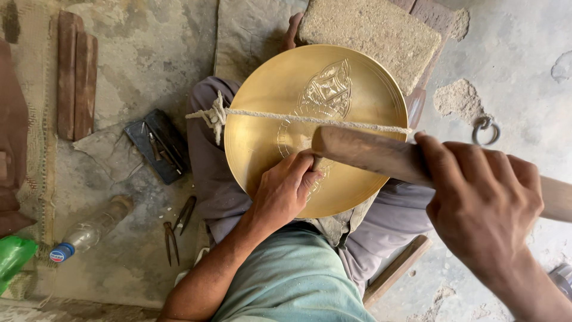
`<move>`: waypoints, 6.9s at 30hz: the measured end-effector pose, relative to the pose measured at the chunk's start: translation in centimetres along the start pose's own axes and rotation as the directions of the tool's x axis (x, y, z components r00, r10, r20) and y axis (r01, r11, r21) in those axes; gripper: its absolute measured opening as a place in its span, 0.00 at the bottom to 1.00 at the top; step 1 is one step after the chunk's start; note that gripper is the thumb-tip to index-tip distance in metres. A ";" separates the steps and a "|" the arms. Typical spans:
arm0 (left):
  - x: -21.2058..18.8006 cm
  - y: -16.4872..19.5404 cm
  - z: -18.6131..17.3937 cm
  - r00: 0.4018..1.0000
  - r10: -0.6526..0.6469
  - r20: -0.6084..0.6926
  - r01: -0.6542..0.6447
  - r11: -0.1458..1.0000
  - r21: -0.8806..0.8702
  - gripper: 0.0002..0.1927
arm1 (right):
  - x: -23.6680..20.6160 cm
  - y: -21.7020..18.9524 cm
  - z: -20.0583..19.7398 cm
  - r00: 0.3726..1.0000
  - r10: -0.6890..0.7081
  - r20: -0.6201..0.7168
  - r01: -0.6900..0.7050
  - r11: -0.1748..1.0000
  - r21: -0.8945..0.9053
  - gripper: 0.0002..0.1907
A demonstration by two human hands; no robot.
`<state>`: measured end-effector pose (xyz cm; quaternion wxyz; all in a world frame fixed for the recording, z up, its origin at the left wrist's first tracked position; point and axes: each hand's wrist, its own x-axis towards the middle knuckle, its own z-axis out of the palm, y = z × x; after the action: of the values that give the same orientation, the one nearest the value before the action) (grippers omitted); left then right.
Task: The person sits on the floor with a brass plate resting on their lap and hammers a punch against the plate's surface using a wooden mallet, working a decorative pattern into the metal. They periodically reposition the punch and rotate the plate to continue hammering different areas.
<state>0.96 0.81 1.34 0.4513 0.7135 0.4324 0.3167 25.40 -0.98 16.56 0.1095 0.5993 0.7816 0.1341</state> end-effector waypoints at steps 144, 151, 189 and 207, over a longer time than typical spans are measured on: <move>3.4 0.4 -4.0 0.947 0.035 0.318 -0.033 0.999 -0.010 0.17 | -0.1 0.0 3.2 0.718 0.398 0.571 -0.687 0.537 0.489 0.19; 3.3 0.0 -3.9 0.948 0.065 0.313 -0.067 0.998 -0.005 0.18 | -0.8 -0.3 3.2 0.829 0.385 0.407 -0.559 0.604 0.568 0.19; 3.8 0.6 -4.4 0.926 0.068 0.371 -0.087 0.996 0.034 0.19 | -2.3 -1.5 3.7 0.962 0.257 0.094 -0.269 0.818 0.508 0.24; 3.9 0.8 -4.8 0.915 0.072 0.396 -0.096 0.995 0.040 0.19 | -2.9 -1.9 3.9 0.706 0.450 0.547 -0.708 0.442 0.551 0.22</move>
<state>-1.14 5.93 4.19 0.4939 0.7935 0.3106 0.1729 25.75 -3.98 12.26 -0.0672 0.8363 0.4788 -0.2586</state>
